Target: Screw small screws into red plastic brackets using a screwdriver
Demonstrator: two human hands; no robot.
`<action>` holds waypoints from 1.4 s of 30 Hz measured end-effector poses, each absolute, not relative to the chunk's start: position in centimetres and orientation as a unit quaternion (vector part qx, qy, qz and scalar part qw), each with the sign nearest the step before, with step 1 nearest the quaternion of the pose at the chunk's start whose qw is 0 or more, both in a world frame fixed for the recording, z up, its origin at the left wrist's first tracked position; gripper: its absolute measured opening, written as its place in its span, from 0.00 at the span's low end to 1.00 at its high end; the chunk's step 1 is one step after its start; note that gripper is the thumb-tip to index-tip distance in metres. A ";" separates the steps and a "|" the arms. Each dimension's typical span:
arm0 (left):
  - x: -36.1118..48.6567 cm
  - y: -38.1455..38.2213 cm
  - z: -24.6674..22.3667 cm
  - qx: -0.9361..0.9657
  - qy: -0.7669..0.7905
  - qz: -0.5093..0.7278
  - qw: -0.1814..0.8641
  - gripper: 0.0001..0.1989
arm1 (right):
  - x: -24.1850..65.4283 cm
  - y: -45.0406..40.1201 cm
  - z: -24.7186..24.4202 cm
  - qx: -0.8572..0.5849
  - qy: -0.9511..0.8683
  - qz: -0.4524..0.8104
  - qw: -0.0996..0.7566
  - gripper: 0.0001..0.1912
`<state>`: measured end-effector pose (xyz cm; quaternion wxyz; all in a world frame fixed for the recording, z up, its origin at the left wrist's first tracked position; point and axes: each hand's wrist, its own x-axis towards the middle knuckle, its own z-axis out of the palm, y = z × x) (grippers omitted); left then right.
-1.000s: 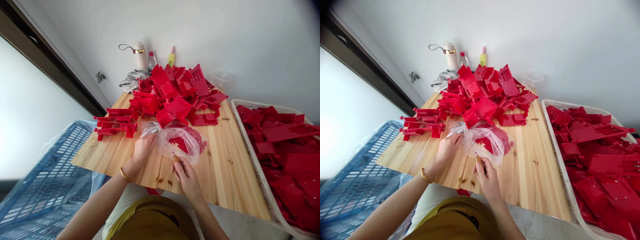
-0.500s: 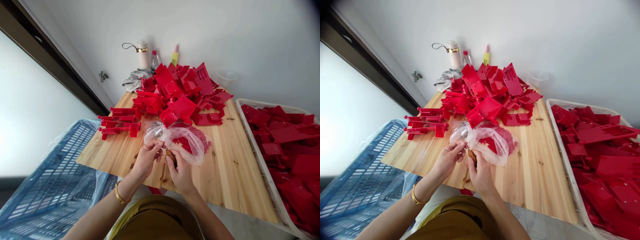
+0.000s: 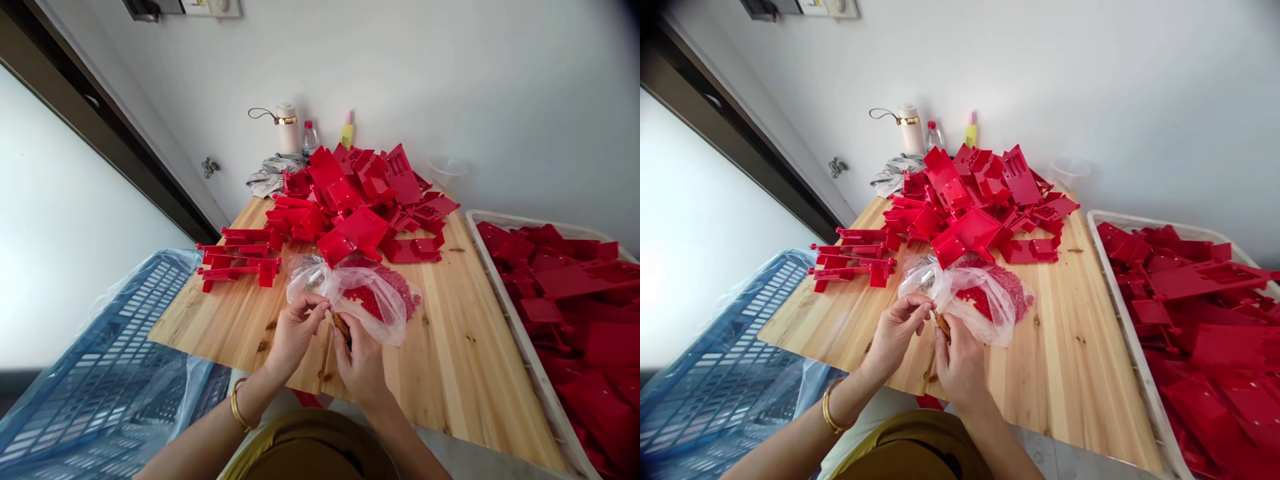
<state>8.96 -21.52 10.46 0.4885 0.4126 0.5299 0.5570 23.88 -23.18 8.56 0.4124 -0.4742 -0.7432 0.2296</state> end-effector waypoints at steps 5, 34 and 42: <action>9.5 -22.1 10.6 0.532 0.549 0.531 0.364 0.07 | 24.4 -23.1 8.7 -0.481 -0.721 0.252 0.431 0.12; 6.7 -13.7 17.6 0.662 0.538 0.428 0.299 0.14 | 26.0 -18.9 11.6 -0.476 -0.667 0.285 0.497 0.12; 6.9 -18.9 17.4 0.683 0.525 0.424 0.278 0.15 | 23.9 -19.6 11.9 -0.469 -0.709 0.217 0.480 0.11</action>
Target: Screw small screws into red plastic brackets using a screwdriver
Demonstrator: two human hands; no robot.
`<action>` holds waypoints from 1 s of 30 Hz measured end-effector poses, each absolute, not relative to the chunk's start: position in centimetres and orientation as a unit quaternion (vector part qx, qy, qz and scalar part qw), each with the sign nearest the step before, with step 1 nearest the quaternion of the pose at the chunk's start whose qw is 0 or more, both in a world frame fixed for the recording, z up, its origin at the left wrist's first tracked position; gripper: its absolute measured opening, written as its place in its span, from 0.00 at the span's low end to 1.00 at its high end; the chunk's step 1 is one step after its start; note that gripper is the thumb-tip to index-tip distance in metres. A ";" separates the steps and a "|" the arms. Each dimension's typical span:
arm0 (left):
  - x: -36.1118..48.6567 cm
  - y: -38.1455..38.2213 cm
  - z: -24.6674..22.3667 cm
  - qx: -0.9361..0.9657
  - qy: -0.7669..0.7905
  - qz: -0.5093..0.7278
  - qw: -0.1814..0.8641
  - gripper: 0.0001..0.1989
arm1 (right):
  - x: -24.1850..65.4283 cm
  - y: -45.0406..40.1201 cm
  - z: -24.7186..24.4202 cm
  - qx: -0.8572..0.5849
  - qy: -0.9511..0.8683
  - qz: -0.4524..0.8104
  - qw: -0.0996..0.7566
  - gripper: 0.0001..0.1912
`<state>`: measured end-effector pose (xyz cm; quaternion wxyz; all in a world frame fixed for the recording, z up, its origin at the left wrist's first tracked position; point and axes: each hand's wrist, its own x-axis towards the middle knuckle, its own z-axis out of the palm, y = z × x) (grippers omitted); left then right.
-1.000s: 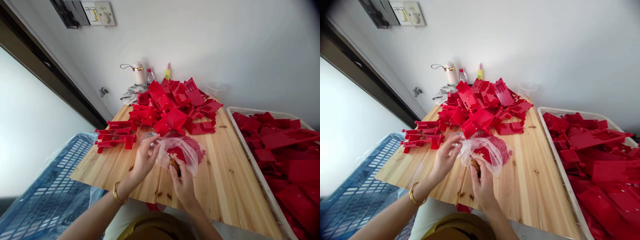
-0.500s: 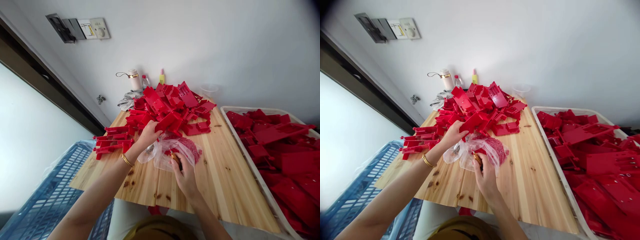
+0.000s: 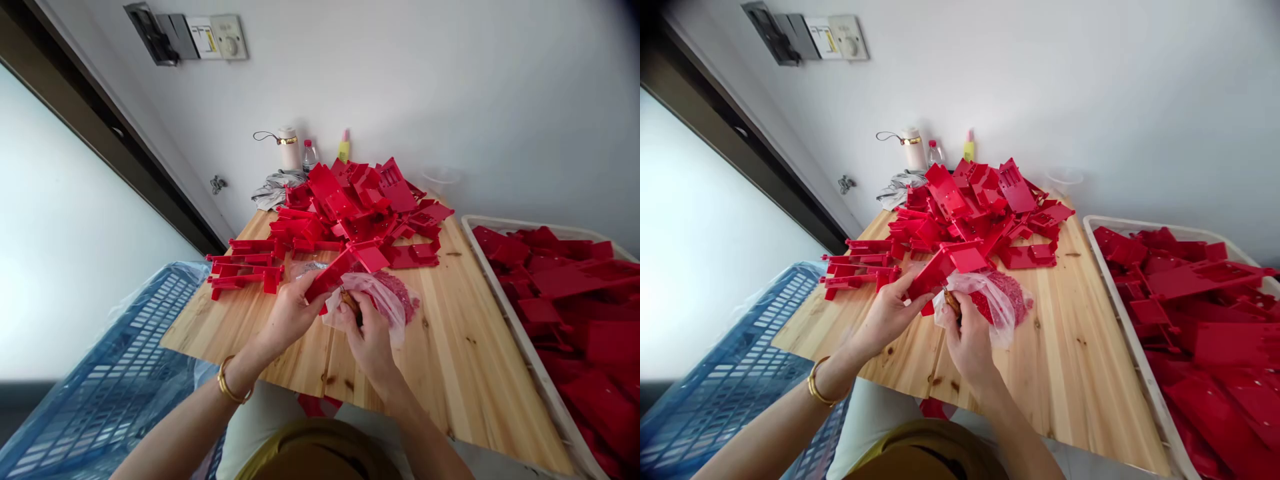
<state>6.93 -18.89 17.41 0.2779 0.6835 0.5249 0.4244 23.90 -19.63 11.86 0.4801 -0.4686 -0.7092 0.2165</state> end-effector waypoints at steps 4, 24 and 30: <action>6.4 -19.6 16.4 0.714 0.527 0.406 0.216 0.16 | 24.2 -20.1 12.2 -0.449 -0.742 0.156 0.472 0.11; 1.9 -23.6 14.8 0.674 0.606 0.407 0.109 0.15 | 20.4 -22.9 14.6 -0.354 -0.386 0.809 0.267 0.18; -8.7 -27.3 16.3 0.677 0.676 0.283 0.069 0.13 | 21.3 -27.9 10.4 -0.314 -0.608 0.708 0.175 0.16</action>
